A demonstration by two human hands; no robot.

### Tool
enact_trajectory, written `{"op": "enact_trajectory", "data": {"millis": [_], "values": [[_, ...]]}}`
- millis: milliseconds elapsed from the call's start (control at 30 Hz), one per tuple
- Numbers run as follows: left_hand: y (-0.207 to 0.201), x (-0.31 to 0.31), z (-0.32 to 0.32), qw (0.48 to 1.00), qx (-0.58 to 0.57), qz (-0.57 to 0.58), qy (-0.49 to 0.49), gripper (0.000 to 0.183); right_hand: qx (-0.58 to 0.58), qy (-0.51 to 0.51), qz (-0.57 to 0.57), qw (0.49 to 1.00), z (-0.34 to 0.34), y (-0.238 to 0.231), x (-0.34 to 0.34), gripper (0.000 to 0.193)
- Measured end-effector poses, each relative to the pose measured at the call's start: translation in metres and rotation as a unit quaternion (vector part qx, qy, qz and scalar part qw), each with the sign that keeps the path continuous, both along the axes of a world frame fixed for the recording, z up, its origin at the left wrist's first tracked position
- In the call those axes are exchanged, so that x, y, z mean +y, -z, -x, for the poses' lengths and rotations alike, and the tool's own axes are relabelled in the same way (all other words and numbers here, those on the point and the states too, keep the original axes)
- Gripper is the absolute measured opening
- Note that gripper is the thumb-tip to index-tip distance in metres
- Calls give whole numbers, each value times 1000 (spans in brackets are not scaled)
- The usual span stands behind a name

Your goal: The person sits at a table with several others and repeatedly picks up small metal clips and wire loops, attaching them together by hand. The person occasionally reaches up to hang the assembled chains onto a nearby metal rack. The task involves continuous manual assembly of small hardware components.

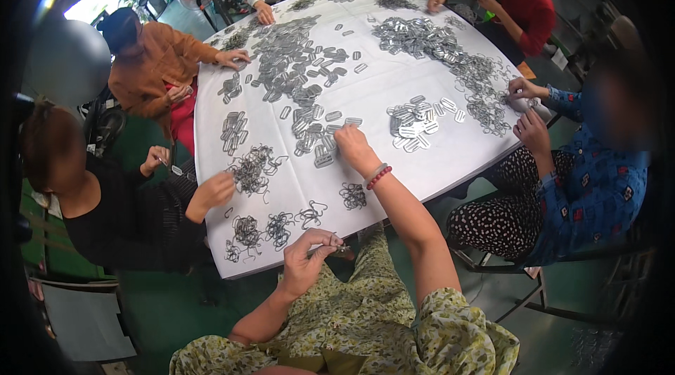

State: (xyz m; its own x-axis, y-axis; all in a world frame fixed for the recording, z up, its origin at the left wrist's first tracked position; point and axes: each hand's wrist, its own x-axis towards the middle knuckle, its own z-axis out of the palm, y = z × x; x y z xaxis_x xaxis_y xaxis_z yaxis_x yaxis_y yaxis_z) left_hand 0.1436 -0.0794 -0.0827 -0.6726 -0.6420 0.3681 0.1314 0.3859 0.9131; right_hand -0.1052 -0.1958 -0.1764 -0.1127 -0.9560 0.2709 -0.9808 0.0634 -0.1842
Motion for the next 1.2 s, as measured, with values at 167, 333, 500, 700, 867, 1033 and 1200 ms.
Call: {"op": "enact_trajectory", "data": {"millis": [167, 333, 500, 700, 867, 1033, 1200], "values": [[2, -4, 3, 1000, -16, -12, 10, 12, -161, 40, 93, 982, 9, -7, 25, 18], [-4, -3, 7, 999, -17, 29, -15, 11, -630, 46, 98, 769, -41, -71, 116, 33], [-1, -6, 17, 997, 16, 68, -27, 12, -554, 85, 185, 807, -99, -118, 192, 30], [1, -7, 16, 990, 11, 125, -59, 13, -557, 82, 266, 782, -112, -121, 202, 31], [13, -9, 9, 991, 5, 133, -33, 16, -629, 70, 286, 720, -113, -111, 203, 28], [32, -54, -4, 982, -39, 119, -139, 27, -629, 75, 265, 727, -113, -105, 205, 25], [68, -195, -24, 891, -261, 254, -272, 12, -649, 93, 243, 715, -106, -107, 208, 22]]}}
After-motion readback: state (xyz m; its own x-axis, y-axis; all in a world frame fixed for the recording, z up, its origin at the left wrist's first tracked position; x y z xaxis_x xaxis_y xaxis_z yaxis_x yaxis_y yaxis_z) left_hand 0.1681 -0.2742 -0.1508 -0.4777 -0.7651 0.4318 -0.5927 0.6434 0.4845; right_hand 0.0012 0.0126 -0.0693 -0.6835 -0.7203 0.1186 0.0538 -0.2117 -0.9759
